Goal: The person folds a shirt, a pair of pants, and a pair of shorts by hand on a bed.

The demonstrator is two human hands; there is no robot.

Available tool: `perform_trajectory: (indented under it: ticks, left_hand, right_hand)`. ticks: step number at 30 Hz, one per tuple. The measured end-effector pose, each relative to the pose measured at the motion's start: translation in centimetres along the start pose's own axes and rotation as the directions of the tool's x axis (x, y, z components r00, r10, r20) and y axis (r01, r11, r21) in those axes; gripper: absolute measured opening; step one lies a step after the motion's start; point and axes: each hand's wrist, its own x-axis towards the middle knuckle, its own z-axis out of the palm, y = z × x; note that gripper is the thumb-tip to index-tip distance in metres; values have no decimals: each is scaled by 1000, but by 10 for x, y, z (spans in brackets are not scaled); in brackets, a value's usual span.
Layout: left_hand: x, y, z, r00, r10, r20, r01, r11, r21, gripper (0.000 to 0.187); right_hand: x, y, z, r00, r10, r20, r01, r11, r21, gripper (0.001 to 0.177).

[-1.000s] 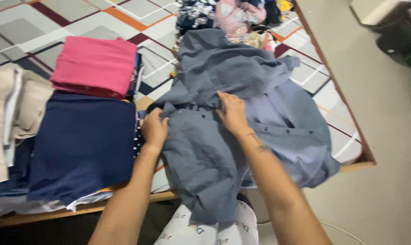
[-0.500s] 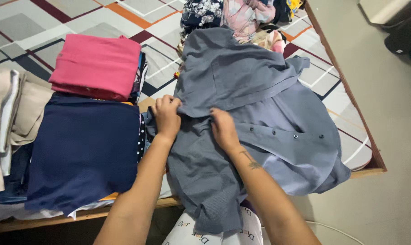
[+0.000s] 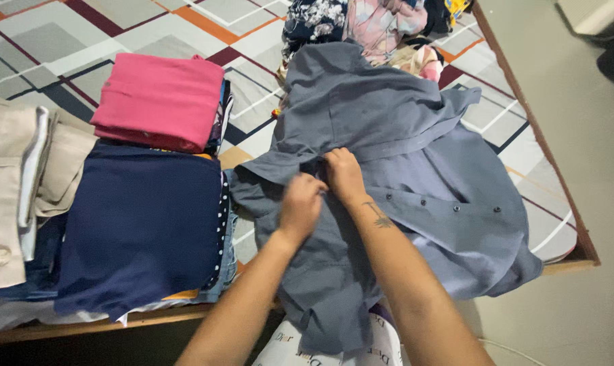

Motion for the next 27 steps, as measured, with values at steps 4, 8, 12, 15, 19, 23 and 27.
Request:
perform_trajectory:
  ticks: [4,8,12,15,19,23,27]
  left_hand:
    - [2,-4,37,859,-495,129,502,864,-29,22]
    - [16,-13,51,765,-622,164,623,781,55,24]
    - [19,-12,54,752,-653,91,642,756,126,26]
    - [21,-9,53,742,-668,61,670,742,-16,16]
    - [23,-11,54,722,-691,29,688,713,-134,12]
    - [12,-24,57,729,-683,40,667,697,-264,13]
    - [12,-25,61,688,-721,88,667,580,-468,12]
  right_hand:
    - [-18,-3,-9,998,68,-17,-64,986,155,10]
    - [-34,-8,-17,998,60,34,-65,978,197,10]
    - [-45,-2,-8,990,137,37,-142,941,308,15]
    - [-52,4,4,980,195,23,-193,932,307,15]
    - [-56,9,13,970,244,-22,-223,916,333,11]
    - [-58,7,20,940,342,14,-322,870,372,8]
    - [-60,9,20,933,359,11,-333,855,398,6]
